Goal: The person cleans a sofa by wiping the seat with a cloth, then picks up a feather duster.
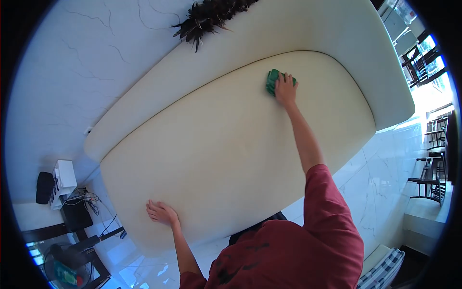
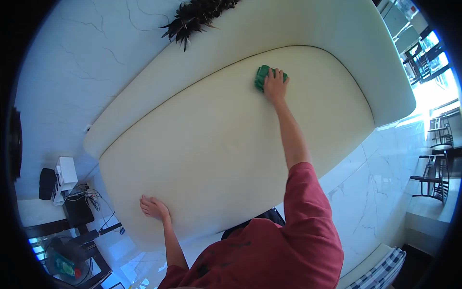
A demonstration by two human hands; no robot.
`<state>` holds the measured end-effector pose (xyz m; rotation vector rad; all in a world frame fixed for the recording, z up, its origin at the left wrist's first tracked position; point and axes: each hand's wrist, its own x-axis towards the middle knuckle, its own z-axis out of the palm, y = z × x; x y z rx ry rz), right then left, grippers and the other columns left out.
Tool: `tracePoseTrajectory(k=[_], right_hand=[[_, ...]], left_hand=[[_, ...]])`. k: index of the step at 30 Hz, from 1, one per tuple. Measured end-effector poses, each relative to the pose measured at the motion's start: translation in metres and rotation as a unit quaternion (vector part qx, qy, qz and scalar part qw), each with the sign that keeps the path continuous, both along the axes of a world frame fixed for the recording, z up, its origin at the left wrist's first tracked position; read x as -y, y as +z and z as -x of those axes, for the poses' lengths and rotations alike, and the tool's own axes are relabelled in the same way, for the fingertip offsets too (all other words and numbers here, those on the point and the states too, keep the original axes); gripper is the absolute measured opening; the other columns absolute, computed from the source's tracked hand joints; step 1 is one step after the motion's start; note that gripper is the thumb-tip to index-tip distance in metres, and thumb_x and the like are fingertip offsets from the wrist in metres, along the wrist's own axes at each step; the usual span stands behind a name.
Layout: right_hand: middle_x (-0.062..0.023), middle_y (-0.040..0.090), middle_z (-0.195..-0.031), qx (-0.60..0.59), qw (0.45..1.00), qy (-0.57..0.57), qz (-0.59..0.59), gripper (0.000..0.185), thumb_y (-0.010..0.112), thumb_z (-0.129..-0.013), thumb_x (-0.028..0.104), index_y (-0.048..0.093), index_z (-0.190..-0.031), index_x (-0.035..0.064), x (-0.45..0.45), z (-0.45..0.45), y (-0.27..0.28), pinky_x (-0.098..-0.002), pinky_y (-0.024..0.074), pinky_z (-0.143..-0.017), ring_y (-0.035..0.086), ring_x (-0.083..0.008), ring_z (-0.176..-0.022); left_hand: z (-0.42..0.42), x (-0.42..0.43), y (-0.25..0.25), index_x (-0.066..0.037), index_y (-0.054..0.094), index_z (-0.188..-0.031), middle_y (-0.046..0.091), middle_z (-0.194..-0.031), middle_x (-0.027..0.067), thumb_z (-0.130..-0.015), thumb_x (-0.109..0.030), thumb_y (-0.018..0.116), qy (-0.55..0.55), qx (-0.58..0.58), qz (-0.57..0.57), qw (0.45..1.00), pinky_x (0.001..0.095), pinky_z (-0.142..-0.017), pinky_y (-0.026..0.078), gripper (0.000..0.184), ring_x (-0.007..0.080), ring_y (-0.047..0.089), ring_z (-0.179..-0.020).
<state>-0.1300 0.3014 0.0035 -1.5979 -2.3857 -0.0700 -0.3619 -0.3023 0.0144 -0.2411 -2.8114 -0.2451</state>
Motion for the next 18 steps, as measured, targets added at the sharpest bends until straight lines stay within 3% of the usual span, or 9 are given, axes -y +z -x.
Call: tracePoseTrajectory(k=[2,3,4,6,9,11,14,17,18], right_hand=[[-0.0235,0.038,-0.142,-0.074,0.996,-0.006,-0.046,0.064,0.043,-0.093,0.054,0.039,-0.142,0.0132,0.031,0.049,0.008,-0.0605,0.0138,-0.112,0.029,-0.0385,-0.136],[-0.0289,0.036,-0.141,-0.114,0.992,0.057,-0.017,0.076,0.047,-0.086,0.064,0.038,-0.143,0.0147,0.049,0.076,0.015,-0.0593,0.0133,-0.112,0.029,-0.0436,-0.134],[-0.0284,0.033,-0.144,-0.134,0.982,0.135,0.023,0.079,0.048,-0.083,0.065,0.038,-0.144,0.0171,0.072,0.105,0.019,-0.0593,0.0115,-0.113,0.027,-0.0434,-0.136],[-0.0205,0.034,-0.146,-0.056,0.974,0.217,0.026,0.073,0.050,-0.083,0.059,0.038,-0.144,0.0201,0.120,0.156,0.021,-0.0587,0.0123,-0.113,0.027,-0.0399,-0.137],[-0.0139,0.035,-0.148,-0.077,0.944,0.320,0.014,0.070,0.050,-0.084,0.055,0.038,-0.144,0.0212,0.125,0.167,0.007,-0.0580,0.0104,-0.114,0.028,-0.0353,-0.138],[-0.0101,0.038,-0.147,-0.059,0.952,0.301,-0.007,0.068,0.051,-0.084,0.052,0.039,-0.143,0.0219,0.085,0.126,0.010,-0.0576,0.0124,-0.114,0.032,-0.0309,-0.137],[-0.0094,0.042,-0.143,-0.094,0.981,0.166,-0.033,0.065,0.054,-0.085,0.048,0.039,-0.143,0.0234,0.005,0.015,0.007,-0.0569,0.0159,-0.114,0.034,-0.0312,-0.134],[-0.0107,0.033,-0.151,-0.048,0.998,-0.051,0.006,0.066,0.046,-0.089,0.049,0.031,-0.148,0.0238,-0.038,-0.087,0.007,-0.0570,0.0116,-0.114,0.024,-0.0321,-0.141],[-0.0107,0.033,-0.151,-0.047,0.998,-0.051,0.005,0.066,0.046,-0.089,0.049,0.031,-0.148,0.0238,-0.037,-0.082,0.006,-0.0570,0.0116,-0.114,0.024,-0.0321,-0.141]], left_hand=[[-0.001,0.002,-0.004,-0.007,0.046,-0.133,0.043,-0.139,0.0138,-0.096,-0.029,0.039,0.015,-0.005,0.017,1.000,0.0460,-0.105,0.027,0.044,0.0298,0.037,-0.130],[-0.002,0.001,-0.004,-0.007,0.046,-0.133,0.043,-0.139,0.0138,-0.096,-0.029,0.039,0.014,-0.004,0.021,1.000,0.0460,-0.105,0.027,0.044,0.0298,0.037,-0.130],[-0.002,0.000,-0.005,-0.007,0.046,-0.133,0.043,-0.139,0.0134,-0.096,-0.030,0.038,0.022,-0.003,0.025,0.999,0.0458,-0.105,0.027,0.044,0.0294,0.036,-0.130],[-0.004,0.003,-0.006,-0.007,0.046,-0.133,0.043,-0.139,0.0129,-0.097,-0.031,0.037,0.030,-0.001,0.033,0.999,0.0455,-0.105,0.026,0.045,0.0289,0.036,-0.130],[0.001,0.014,-0.006,-0.007,0.046,-0.133,0.043,-0.140,0.0122,-0.096,-0.032,0.036,0.012,-0.009,0.037,0.999,0.0453,-0.105,0.027,0.046,0.0281,0.036,-0.131],[0.000,0.010,-0.005,-0.007,0.046,-0.134,0.043,-0.140,0.0115,-0.096,-0.032,0.035,0.021,0.005,0.041,0.999,0.0452,-0.104,0.028,0.047,0.0277,0.036,-0.131],[0.004,0.014,-0.009,-0.007,0.046,-0.134,0.043,-0.140,0.0113,-0.096,-0.032,0.035,0.032,0.007,0.044,0.998,0.0453,-0.104,0.029,0.047,0.0279,0.036,-0.131],[0.002,0.007,-0.009,-0.007,0.046,-0.133,0.043,-0.139,0.0109,-0.096,-0.033,0.035,0.036,-0.006,0.054,0.998,0.0457,-0.103,0.029,0.047,0.0288,0.037,-0.130],[0.004,0.005,-0.010,-0.007,0.046,-0.133,0.043,-0.139,0.0109,-0.096,-0.033,0.035,0.035,-0.005,0.053,0.998,0.0457,-0.103,0.029,0.047,0.0288,0.037,-0.130]])
